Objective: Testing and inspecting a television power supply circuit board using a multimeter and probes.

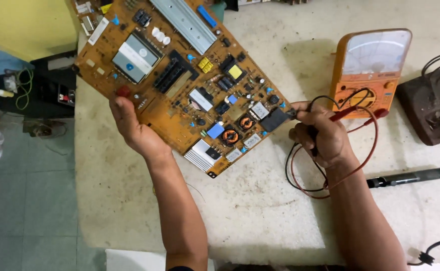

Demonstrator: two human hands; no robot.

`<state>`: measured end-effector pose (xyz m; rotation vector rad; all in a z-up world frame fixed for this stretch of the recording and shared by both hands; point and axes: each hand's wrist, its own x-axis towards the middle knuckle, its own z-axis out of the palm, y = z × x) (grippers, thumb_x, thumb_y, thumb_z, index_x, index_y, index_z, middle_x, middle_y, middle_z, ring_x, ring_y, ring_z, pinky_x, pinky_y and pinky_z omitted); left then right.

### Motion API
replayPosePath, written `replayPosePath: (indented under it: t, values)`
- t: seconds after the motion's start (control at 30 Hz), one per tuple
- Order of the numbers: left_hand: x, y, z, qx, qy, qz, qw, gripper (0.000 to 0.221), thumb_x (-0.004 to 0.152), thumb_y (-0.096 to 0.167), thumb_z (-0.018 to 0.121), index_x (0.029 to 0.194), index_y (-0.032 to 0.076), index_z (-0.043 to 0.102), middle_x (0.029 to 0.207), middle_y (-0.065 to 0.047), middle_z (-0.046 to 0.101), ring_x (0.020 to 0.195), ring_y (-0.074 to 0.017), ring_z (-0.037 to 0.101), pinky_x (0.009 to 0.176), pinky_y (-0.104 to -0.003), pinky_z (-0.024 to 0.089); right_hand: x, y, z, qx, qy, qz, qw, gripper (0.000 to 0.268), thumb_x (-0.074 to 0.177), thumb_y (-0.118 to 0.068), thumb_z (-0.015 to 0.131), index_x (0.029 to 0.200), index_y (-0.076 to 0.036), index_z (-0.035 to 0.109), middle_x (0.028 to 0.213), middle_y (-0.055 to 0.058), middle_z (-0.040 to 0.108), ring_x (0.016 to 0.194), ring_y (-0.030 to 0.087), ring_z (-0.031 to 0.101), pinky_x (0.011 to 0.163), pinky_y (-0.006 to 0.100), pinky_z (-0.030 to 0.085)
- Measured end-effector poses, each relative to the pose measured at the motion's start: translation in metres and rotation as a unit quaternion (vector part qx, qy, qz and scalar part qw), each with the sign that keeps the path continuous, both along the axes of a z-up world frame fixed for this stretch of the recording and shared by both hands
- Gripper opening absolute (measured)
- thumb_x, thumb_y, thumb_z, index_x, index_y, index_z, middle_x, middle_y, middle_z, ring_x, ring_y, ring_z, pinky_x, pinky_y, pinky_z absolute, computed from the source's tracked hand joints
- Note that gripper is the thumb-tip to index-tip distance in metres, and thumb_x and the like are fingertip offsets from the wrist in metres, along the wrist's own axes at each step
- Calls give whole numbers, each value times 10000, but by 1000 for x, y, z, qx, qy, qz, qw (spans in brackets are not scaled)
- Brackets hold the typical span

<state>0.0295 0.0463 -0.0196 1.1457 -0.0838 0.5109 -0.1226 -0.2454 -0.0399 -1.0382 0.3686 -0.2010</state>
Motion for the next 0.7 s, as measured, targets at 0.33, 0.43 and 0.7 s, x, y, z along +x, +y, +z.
replayPosePath:
  t: [0.33, 0.43, 0.7]
  values:
    - [4, -18, -3, -77, -113, 147, 980, 331, 1140, 247, 611, 1374, 15, 587, 1293, -242, 605, 1177, -291, 606, 1076, -468, 521, -2, 8, -12, -180, -99, -40, 978, 236, 980, -68, 661, 1183, 52, 666, 522, 107, 474, 386, 115, 430, 486, 250, 447]
    - [-2, -38, 27, -125, -81, 212, 966, 521, 1104, 242, 625, 1467, -71, 422, 1438, -359, 414, 1324, -387, 470, 1171, -519, 396, -4, 10, -10, -217, -123, -48, 967, 204, 1011, -45, 618, 1182, 48, 679, 510, 111, 478, 387, 130, 437, 443, 240, 432]
    - [-2, -10, -3, -145, -65, 50, 986, 559, 1197, 328, 577, 1641, 127, 302, 1716, -236, 124, 1622, -377, 79, 1350, -577, 69, 0, 14, -14, -267, -197, -80, 940, 246, 1061, -30, 542, 1260, 91, 621, 532, 113, 504, 352, 138, 443, 411, 242, 411]
